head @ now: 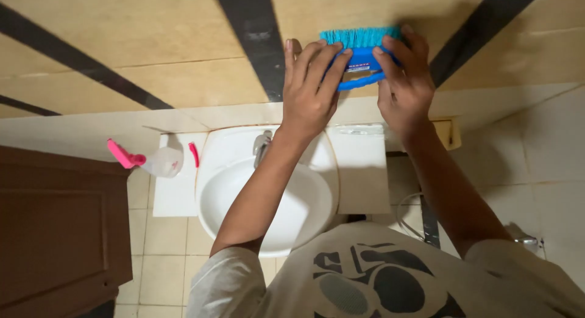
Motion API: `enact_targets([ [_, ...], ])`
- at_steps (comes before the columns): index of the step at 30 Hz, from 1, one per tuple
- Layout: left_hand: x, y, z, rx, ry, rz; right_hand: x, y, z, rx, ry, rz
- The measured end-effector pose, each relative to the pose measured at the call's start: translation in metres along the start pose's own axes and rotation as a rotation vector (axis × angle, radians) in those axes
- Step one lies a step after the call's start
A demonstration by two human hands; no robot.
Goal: The person stands in a bathroom and uses a blue scrub brush to clean the tiled wall above the sink. They scrub the wall surface in a repetitive back-and-forth motion, focusing on the area between the sink and the ceiling.
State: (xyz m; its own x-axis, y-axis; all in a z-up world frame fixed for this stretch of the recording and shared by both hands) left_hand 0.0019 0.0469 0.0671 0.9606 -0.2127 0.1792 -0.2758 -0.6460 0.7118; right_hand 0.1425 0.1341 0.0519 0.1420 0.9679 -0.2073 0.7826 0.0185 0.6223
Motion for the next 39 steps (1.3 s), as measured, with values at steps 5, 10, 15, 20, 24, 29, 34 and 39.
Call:
enact_targets([
  [5, 0.028, -0.019, -0.018, -0.004, -0.032, 0.028, 0.024, 0.024, 0.019, -0.011, -0.023, 0.064],
  [10, 0.047, -0.038, -0.03, -0.025, -0.038, 0.033, 0.048, 0.04, 0.037, -0.009, -0.045, 0.067],
  [15, 0.056, -0.045, -0.033, -0.011, -0.07, 0.048, 0.057, 0.046, 0.044, -0.029, -0.101, 0.122],
  [20, 0.049, -0.04, -0.028, -0.014, -0.053, 0.035, 0.051, 0.039, 0.041, -0.017, -0.086, 0.106],
  [24, 0.035, -0.029, -0.02, -0.026, -0.036, 0.039, 0.037, 0.028, 0.03, -0.023, -0.073, 0.028],
  [29, 0.01, -0.011, -0.003, -0.023, -0.01, 0.026, 0.016, 0.004, 0.014, -0.027, -0.074, 0.021],
  [34, -0.02, 0.008, 0.018, -0.025, 0.039, -0.007, -0.011, -0.024, -0.005, -0.057, -0.054, -0.04],
  [39, -0.046, 0.032, 0.036, -0.045, 0.095, 0.0, -0.035, -0.053, -0.019, -0.05, -0.04, -0.001],
])
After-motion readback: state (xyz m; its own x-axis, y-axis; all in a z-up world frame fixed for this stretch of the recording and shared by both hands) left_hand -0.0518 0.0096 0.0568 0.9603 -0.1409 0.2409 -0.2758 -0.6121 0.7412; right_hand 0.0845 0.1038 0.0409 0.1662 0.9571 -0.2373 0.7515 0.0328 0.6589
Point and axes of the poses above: each hand's wrist, its own z-axis away from the middle knuckle, its own y-axis out of the back of the hand, x = y × z, the point moved 8 cm from there along -z, towards the middle knuckle, and after that the axes turned 15 degrees about -x, right-handed, at the moved point
